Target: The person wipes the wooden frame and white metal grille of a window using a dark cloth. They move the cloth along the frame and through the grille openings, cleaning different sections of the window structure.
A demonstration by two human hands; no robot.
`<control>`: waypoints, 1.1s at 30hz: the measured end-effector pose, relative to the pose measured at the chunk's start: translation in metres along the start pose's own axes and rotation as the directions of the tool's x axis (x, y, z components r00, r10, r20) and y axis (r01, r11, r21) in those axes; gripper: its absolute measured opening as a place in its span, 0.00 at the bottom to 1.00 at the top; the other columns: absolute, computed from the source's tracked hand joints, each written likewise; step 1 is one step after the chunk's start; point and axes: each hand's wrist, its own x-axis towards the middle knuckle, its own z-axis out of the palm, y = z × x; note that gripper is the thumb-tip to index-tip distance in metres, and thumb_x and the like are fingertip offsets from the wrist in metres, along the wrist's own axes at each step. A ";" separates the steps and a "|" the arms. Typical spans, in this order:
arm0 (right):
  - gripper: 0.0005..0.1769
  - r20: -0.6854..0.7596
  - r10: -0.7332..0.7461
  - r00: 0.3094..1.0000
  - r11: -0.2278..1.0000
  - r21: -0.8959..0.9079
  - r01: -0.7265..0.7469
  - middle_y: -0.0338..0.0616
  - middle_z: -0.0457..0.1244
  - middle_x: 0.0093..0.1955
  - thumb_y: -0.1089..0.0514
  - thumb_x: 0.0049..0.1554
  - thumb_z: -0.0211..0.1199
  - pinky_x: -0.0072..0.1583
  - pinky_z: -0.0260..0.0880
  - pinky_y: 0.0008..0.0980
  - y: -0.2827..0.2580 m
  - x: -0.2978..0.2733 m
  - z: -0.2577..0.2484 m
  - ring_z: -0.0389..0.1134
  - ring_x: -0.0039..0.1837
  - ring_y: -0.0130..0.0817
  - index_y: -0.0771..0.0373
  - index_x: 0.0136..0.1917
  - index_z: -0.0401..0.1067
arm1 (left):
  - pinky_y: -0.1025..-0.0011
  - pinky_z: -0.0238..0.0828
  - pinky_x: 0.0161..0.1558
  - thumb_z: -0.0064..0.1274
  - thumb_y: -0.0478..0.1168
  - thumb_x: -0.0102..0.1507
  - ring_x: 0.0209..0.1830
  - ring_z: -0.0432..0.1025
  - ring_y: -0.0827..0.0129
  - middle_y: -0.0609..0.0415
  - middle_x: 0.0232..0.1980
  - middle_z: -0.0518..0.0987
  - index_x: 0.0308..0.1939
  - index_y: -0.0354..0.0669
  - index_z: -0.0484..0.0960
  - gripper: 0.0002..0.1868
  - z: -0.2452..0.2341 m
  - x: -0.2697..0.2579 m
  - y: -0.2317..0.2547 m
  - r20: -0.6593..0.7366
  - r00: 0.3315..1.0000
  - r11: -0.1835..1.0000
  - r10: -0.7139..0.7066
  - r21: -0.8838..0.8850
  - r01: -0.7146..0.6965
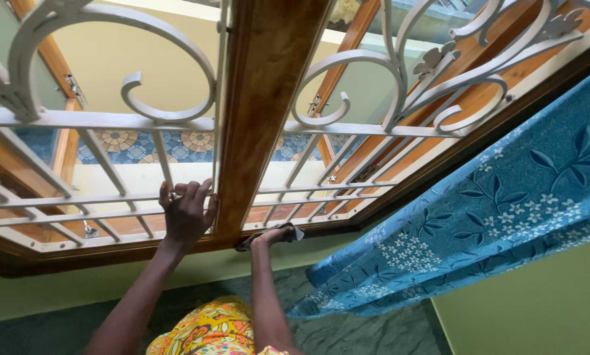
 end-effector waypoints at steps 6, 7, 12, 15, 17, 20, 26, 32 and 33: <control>0.49 0.040 0.003 0.999 0.998 0.059 -0.005 0.41 0.38 0.86 0.22 0.60 0.37 0.79 0.47 0.49 -0.074 0.074 0.006 0.47 0.83 0.43 0.47 0.84 0.34 | 0.47 0.31 0.79 0.52 0.44 0.68 0.54 0.72 0.59 0.57 0.43 0.77 0.60 0.47 0.79 0.17 0.007 -0.008 -0.001 0.025 0.999 0.999 -0.046 -0.010 0.046; 0.49 0.039 0.057 0.998 0.997 0.053 -0.059 0.40 0.37 0.87 0.22 0.60 0.35 0.79 0.44 0.50 -0.088 0.085 0.007 0.45 0.84 0.43 0.45 0.84 0.31 | 0.46 0.31 0.80 0.52 0.43 0.69 0.54 0.72 0.59 0.57 0.43 0.77 0.60 0.47 0.79 0.16 0.010 -0.010 -0.002 0.032 0.998 0.998 -0.054 -0.023 0.055; 0.45 0.146 -0.057 0.988 0.987 0.159 0.033 0.47 0.53 0.81 0.26 0.64 0.32 0.75 0.54 0.48 -0.169 0.138 0.016 0.56 0.78 0.46 0.57 0.80 0.54 | 0.42 0.34 0.77 0.49 0.45 0.71 0.54 0.72 0.65 0.58 0.43 0.76 0.57 0.48 0.82 0.14 0.038 -0.020 -0.011 -0.111 0.993 0.999 -0.031 -0.031 0.028; 0.37 0.018 -0.163 0.986 0.986 0.027 0.162 0.50 0.60 0.75 0.35 0.67 0.38 0.69 0.68 0.50 -0.194 0.157 0.028 0.65 0.72 0.48 0.62 0.76 0.63 | 0.42 0.37 0.76 0.50 0.45 0.70 0.53 0.72 0.66 0.59 0.41 0.75 0.52 0.51 0.83 0.11 0.055 -0.022 -0.017 -0.206 0.979 0.998 0.003 0.055 0.009; 0.33 -0.071 -0.220 0.973 0.976 -0.026 0.218 0.50 0.60 0.73 0.39 0.67 0.39 0.65 0.71 0.48 -0.203 0.162 0.023 0.66 0.68 0.46 0.61 0.75 0.62 | 0.42 0.38 0.75 0.50 0.45 0.70 0.53 0.71 0.66 0.60 0.41 0.75 0.49 0.52 0.83 0.09 0.061 -0.026 -0.020 -0.234 0.972 0.996 0.020 0.090 0.001; 0.28 -0.188 -0.310 0.932 0.950 -0.106 0.295 0.51 0.60 0.70 0.45 0.68 0.41 0.59 0.75 0.46 -0.211 0.163 0.018 0.68 0.63 0.44 0.59 0.75 0.61 | 0.42 0.40 0.75 0.51 0.45 0.69 0.53 0.71 0.66 0.60 0.39 0.74 0.47 0.52 0.83 0.07 0.065 -0.027 -0.023 -0.252 0.967 0.994 0.030 0.106 -0.003; 0.24 0.299 -0.905 0.303 0.291 -0.085 0.953 0.63 0.63 0.71 0.54 0.74 0.44 0.65 0.69 0.42 -0.214 0.132 0.041 0.66 0.66 0.51 0.72 0.75 0.63 | 0.42 0.39 0.76 0.50 0.46 0.70 0.54 0.71 0.65 0.60 0.38 0.73 0.43 0.51 0.82 0.08 0.064 -0.028 -0.019 -0.277 0.961 0.996 0.016 0.087 0.008; 0.27 0.459 -0.719 0.522 0.580 -0.017 0.814 0.58 0.58 0.77 0.51 0.72 0.44 0.73 0.61 0.38 -0.203 0.039 0.049 0.62 0.74 0.47 0.70 0.77 0.59 | 0.42 0.41 0.76 0.46 0.44 0.69 0.52 0.70 0.61 0.56 0.37 0.74 0.42 0.48 0.81 0.09 0.064 -0.017 0.002 -0.364 0.921 0.990 -0.140 -0.052 0.130; 0.30 0.577 -0.692 0.433 0.588 0.104 0.802 0.56 0.52 0.82 0.51 0.71 0.43 0.74 0.56 0.38 -0.184 0.011 0.038 0.56 0.78 0.46 0.69 0.80 0.52 | 0.42 0.41 0.76 0.46 0.43 0.69 0.51 0.70 0.60 0.55 0.37 0.74 0.41 0.47 0.80 0.09 0.063 -0.018 0.006 -0.348 0.924 0.987 -0.159 -0.050 0.151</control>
